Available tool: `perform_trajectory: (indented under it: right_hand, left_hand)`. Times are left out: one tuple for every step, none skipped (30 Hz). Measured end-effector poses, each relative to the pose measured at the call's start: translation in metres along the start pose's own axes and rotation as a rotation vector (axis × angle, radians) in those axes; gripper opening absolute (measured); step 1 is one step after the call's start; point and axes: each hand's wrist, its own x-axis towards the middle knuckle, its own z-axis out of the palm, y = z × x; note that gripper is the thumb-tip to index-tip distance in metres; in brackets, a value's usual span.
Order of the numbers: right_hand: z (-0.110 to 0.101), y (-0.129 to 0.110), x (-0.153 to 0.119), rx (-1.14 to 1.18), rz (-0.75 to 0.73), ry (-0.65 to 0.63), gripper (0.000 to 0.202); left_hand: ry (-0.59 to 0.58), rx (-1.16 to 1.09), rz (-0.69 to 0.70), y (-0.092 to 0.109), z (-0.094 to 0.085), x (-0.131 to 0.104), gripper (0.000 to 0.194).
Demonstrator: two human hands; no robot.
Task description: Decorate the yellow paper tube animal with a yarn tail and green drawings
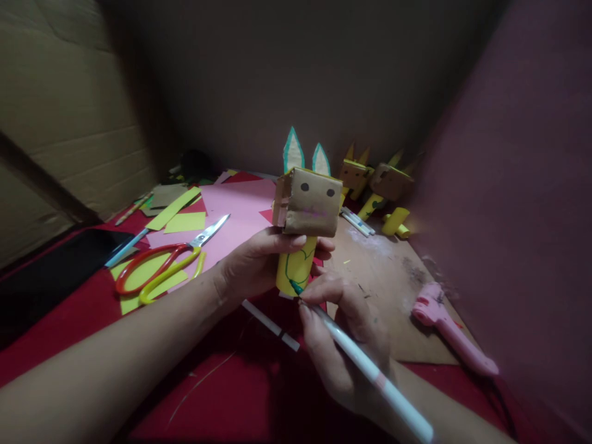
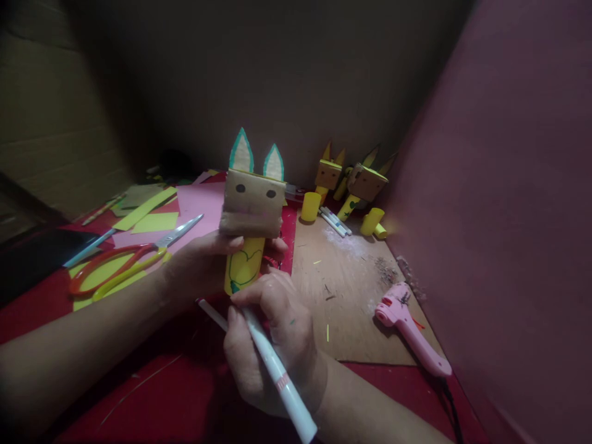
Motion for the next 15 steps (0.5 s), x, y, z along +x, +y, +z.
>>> perform_trajectory:
  right_hand:
    - [-0.0005,-0.0014,0.0008,-0.021,0.002,-0.007,0.021]
    - [-0.001,-0.0029,0.0015,-0.04,0.009,-0.016,0.021]
    - [-0.0013,-0.0044,0.0021,-0.055,0.017,-0.023,0.021]
    - [-0.0014,-0.0058,0.0027,-0.068,0.025,-0.026,0.02]
    - [-0.0014,-0.007,0.0032,-0.081,0.037,-0.028,0.02]
    - [-0.0013,-0.0079,0.0035,-0.092,0.049,-0.03,0.019]
    - [-0.0012,-0.0083,0.0037,-0.102,0.058,-0.034,0.019]
    - [-0.0009,-0.0082,0.0036,-0.11,0.058,-0.035,0.019]
    - [-0.0007,-0.0075,0.0034,-0.112,0.053,-0.035,0.02]
    - [-0.0005,-0.0064,0.0029,-0.108,0.045,-0.03,0.02]
    - [-0.0003,-0.0049,0.0022,-0.097,0.035,-0.023,0.02]
    - [-0.0002,-0.0033,0.0013,-0.081,0.026,-0.017,0.02]
    - [-0.0002,-0.0018,0.0005,-0.065,0.021,-0.008,0.02]
    - [-0.0002,-0.0006,-0.0004,-0.049,0.024,-0.002,0.019]
    - [-0.0003,0.0002,-0.0011,-0.037,0.03,0.0,0.019]
  left_hand:
    - [0.011,0.011,0.004,-0.0003,-0.0004,-0.0002,0.033]
    - [0.022,0.021,0.006,-0.0005,-0.0005,-0.0005,0.033]
    - [0.032,0.032,0.006,-0.0006,-0.0003,-0.0008,0.032]
    - [0.043,0.04,0.005,-0.0008,0.0001,-0.0012,0.031]
    - [0.055,0.048,0.002,-0.0008,0.0008,-0.0014,0.031]
    - [0.067,0.056,-0.001,-0.0008,0.0015,-0.0016,0.031]
    - [0.077,0.062,-0.001,-0.0008,0.0021,-0.0015,0.032]
    - [0.082,0.067,0.0,-0.0009,0.0025,-0.0013,0.033]
    - [0.085,0.071,0.0,-0.0009,0.0027,-0.001,0.034]
    - [0.083,0.073,-0.001,-0.0009,0.0026,-0.0006,0.035]
    - [0.077,0.071,-0.001,-0.0009,0.0023,-0.0001,0.036]
    - [0.07,0.067,-0.001,-0.001,0.0017,0.0003,0.037]
    - [0.066,0.062,0.001,-0.001,0.0012,0.0006,0.037]
    - [0.064,0.057,0.001,-0.001,0.0006,0.0008,0.037]
    - [0.063,0.052,0.003,-0.001,0.0002,0.0008,0.037]
